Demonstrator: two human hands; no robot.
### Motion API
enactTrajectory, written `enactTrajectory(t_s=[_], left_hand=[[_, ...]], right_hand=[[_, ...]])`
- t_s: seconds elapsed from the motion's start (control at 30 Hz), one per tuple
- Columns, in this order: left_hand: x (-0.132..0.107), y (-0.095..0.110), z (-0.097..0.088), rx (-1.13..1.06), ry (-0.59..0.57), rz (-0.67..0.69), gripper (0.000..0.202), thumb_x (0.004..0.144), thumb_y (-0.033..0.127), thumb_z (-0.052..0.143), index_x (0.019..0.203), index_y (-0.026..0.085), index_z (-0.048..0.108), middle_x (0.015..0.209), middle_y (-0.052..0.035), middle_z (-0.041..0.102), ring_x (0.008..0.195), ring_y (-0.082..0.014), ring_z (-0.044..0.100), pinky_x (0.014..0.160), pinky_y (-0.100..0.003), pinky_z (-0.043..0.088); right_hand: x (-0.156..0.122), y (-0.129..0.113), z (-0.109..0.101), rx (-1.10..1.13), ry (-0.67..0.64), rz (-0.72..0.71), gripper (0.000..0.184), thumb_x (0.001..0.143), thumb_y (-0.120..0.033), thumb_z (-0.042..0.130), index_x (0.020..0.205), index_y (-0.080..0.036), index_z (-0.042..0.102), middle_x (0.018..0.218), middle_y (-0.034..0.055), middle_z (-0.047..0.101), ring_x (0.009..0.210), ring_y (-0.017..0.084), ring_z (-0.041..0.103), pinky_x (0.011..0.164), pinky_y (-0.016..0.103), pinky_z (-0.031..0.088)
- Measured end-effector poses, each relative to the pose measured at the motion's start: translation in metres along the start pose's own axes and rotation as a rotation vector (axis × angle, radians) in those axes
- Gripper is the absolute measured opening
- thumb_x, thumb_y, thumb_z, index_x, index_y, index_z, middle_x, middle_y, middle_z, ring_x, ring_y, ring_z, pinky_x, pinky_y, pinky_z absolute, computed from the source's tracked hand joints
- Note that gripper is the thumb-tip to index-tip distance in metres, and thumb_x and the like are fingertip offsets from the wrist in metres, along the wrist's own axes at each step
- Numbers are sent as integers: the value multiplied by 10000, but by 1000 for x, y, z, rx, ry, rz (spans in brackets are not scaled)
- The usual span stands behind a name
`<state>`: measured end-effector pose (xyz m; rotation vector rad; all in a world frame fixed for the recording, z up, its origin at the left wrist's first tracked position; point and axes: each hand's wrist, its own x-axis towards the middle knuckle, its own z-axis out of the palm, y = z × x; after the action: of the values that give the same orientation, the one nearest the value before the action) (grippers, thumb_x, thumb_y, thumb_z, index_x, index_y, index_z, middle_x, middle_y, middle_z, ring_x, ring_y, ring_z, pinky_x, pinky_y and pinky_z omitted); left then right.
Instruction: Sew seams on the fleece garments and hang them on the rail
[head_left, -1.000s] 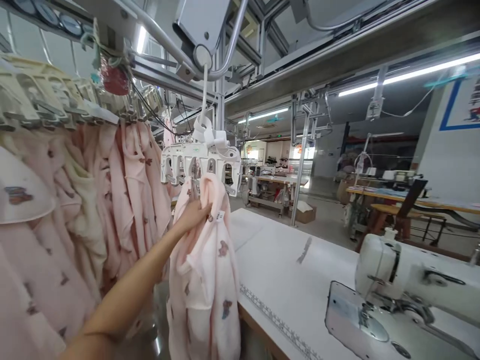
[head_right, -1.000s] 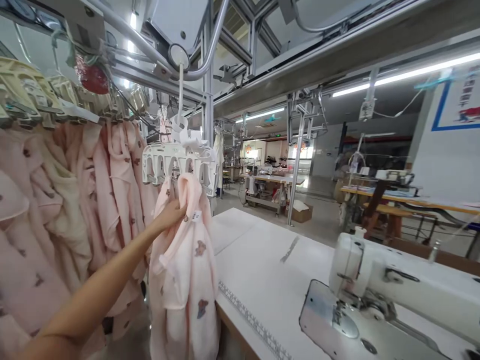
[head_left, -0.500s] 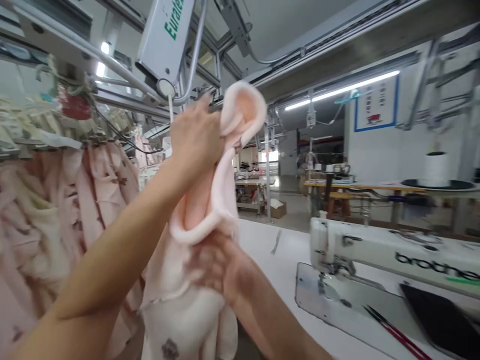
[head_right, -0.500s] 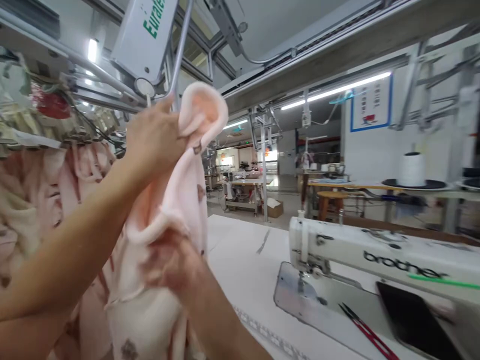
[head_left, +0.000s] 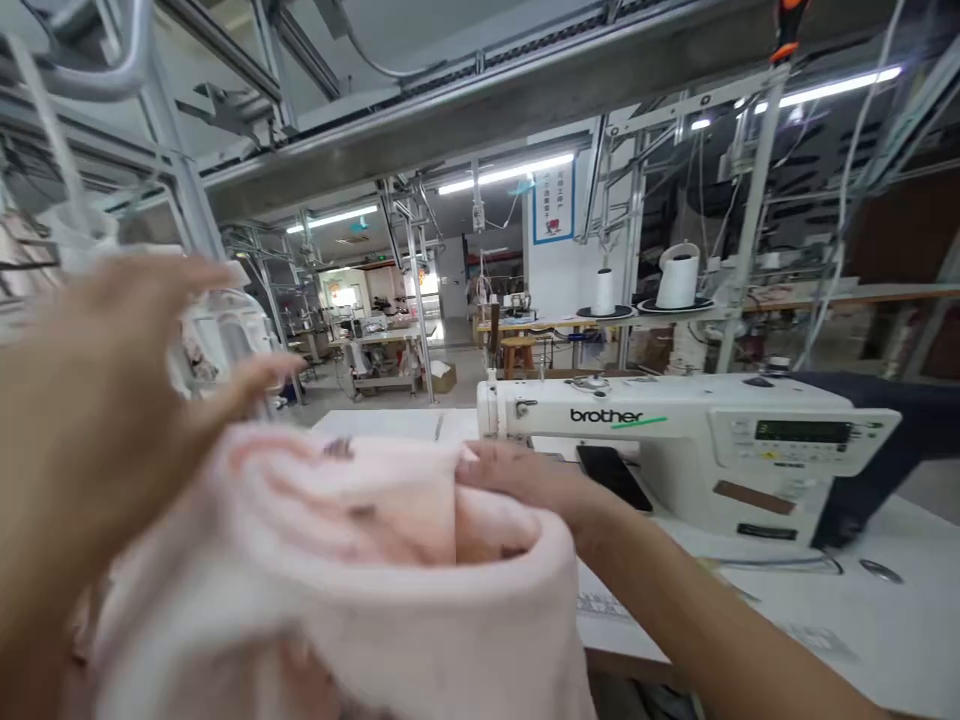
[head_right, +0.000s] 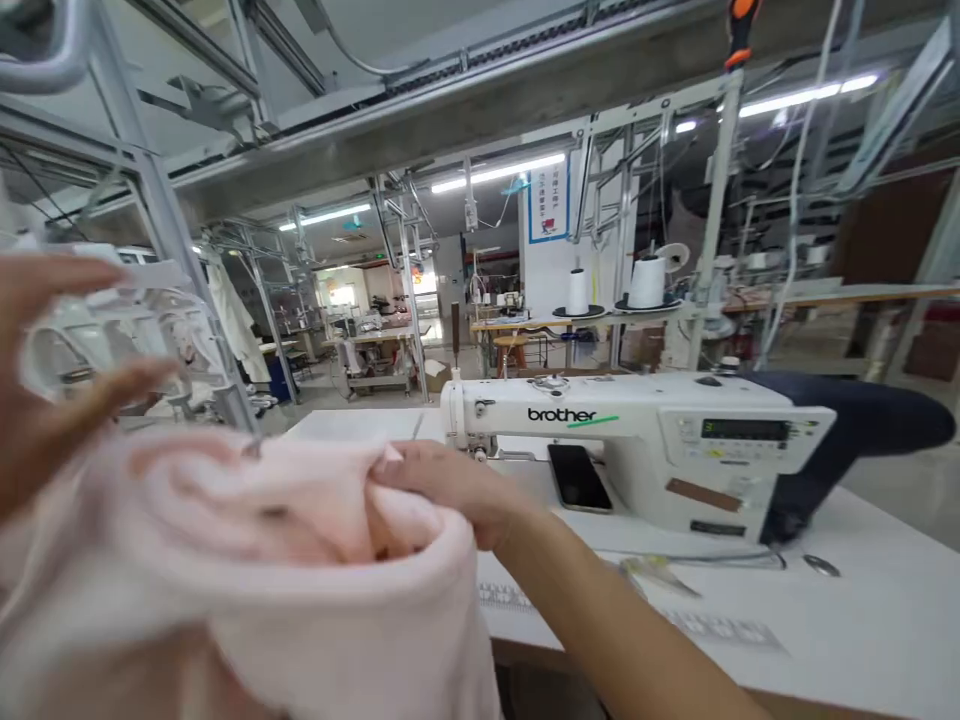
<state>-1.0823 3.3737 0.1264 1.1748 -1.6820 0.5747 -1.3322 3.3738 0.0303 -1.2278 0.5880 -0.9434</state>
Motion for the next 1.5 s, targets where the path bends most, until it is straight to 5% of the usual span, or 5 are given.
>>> enactTrajectory(t_s=[0.13, 0.23, 0.6, 1.07, 1.5], left_hand=[[-92, 32, 100, -738, -938, -201, 326, 764, 482, 518, 964, 226, 542, 778, 3, 616, 434, -104, 499, 395, -242, 435], [-126, 50, 151, -974, -1128, -369, 260, 807, 434, 492, 875, 187, 533, 733, 15, 580, 494, -96, 503, 411, -195, 394], [-136, 65, 226, -862, -1018, -109, 179, 837, 254, 458, 897, 235, 625, 874, -11, 662, 792, -165, 601, 707, -253, 442], [-142, 55, 234, -835, -1082, -114, 152, 822, 214, 488, 802, 241, 637, 784, 12, 600, 682, -127, 567, 600, -222, 402], [-161, 42, 229, -1069, -772, 58, 203, 865, 135, 401, 904, 222, 580, 956, -35, 663, 855, -132, 622, 759, -222, 490]], right_hand=[[-5, 43, -23, -223, 201, -9, 335, 686, -471, 649, 691, -154, 541, 599, -36, 487, 528, 93, 413, 507, 214, 308], [-13, 71, -43, -540, 412, -54, 322, 793, -437, 536, 635, -157, 515, 592, -38, 433, 571, 105, 380, 529, 222, 291], [-18, 106, -90, -632, 538, 22, 349, 881, -447, 440, 693, -172, 543, 659, -17, 522, 679, 155, 494, 606, 242, 371], [-12, 83, -106, -874, 437, 126, 134, 869, -244, 479, 759, -215, 549, 645, -48, 570, 606, 115, 516, 539, 220, 342], [18, 127, -109, 213, 224, 336, 274, 675, -417, 605, 672, -192, 450, 415, -118, 309, 345, 33, 190, 324, 155, 139]])
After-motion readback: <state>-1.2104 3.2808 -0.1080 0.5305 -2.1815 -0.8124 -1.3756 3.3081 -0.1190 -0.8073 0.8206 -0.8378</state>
